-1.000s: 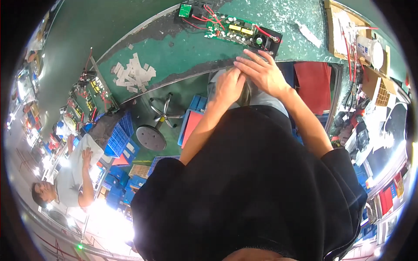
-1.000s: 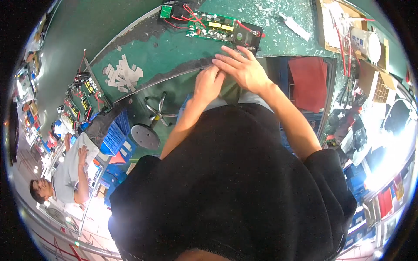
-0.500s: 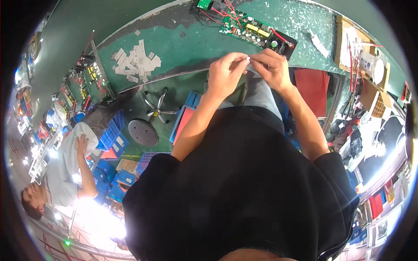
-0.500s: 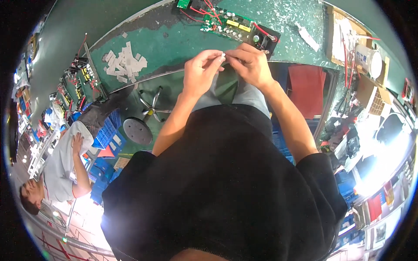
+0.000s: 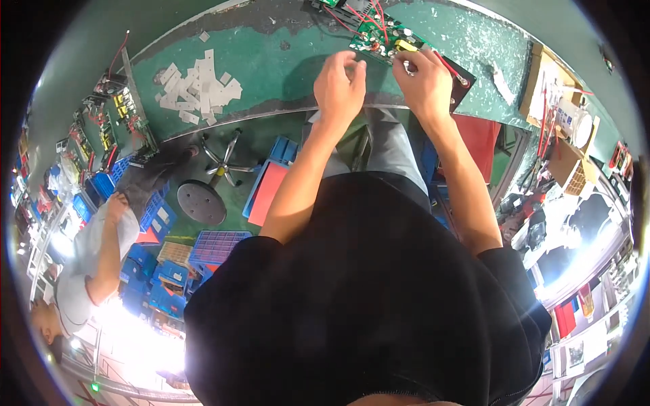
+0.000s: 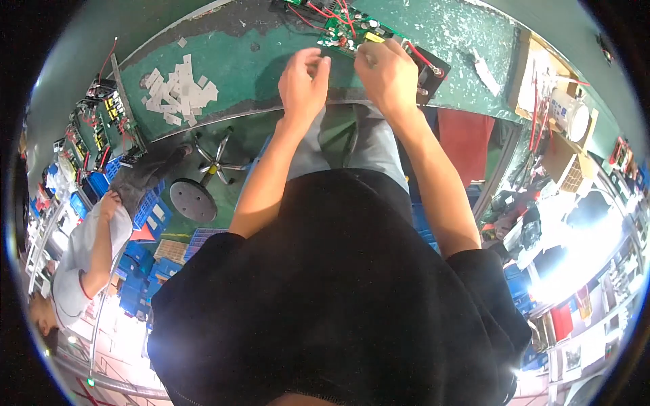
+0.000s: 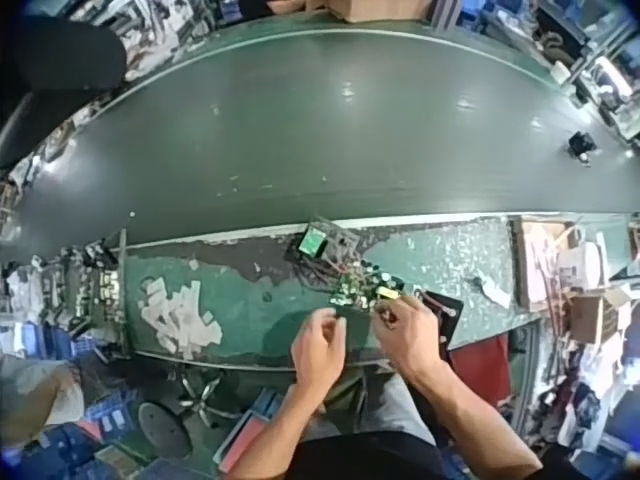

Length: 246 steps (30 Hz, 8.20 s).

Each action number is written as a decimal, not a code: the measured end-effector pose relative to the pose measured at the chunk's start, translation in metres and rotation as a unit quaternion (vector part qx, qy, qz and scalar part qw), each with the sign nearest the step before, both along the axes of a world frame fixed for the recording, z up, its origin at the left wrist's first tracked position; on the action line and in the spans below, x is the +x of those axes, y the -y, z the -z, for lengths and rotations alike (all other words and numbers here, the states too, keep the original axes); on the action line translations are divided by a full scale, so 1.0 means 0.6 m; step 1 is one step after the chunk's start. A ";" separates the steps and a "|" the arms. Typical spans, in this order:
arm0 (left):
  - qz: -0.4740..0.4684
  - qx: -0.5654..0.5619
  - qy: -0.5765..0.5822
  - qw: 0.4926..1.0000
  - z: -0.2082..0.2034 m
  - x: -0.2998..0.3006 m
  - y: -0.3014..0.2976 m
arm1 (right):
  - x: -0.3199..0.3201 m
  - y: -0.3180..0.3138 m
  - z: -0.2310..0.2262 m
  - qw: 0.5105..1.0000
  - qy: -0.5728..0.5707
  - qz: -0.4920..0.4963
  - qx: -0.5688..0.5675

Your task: The recorder is assembling and inspecting electronic circuit boards, applying material with a tool and sorting them into bins.

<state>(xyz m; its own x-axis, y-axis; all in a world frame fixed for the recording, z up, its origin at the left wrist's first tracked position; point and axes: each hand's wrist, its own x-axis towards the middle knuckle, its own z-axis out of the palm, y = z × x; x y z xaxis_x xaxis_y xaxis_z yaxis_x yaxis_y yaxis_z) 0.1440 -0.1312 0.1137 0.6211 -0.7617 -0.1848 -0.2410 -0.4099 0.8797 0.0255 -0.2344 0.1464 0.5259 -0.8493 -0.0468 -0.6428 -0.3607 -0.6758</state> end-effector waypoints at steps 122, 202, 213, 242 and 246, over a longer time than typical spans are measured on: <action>-0.111 0.046 -0.191 0.974 0.042 -0.061 0.043 | -0.018 0.037 -0.065 0.805 0.254 0.339 0.414; -0.112 0.041 -0.111 0.987 0.056 -0.077 0.041 | -0.001 0.007 0.068 0.987 0.080 0.020 -0.141; -0.127 0.027 -0.097 0.987 0.058 -0.081 0.041 | -0.005 0.005 0.060 0.990 0.090 0.008 -0.109; 0.022 0.077 0.084 0.993 -0.069 0.061 -0.066 | -0.338 0.161 0.093 0.675 0.331 0.538 0.381; 0.186 0.085 0.350 0.914 -0.084 0.025 0.060 | -0.512 0.178 0.097 0.430 0.580 0.619 0.309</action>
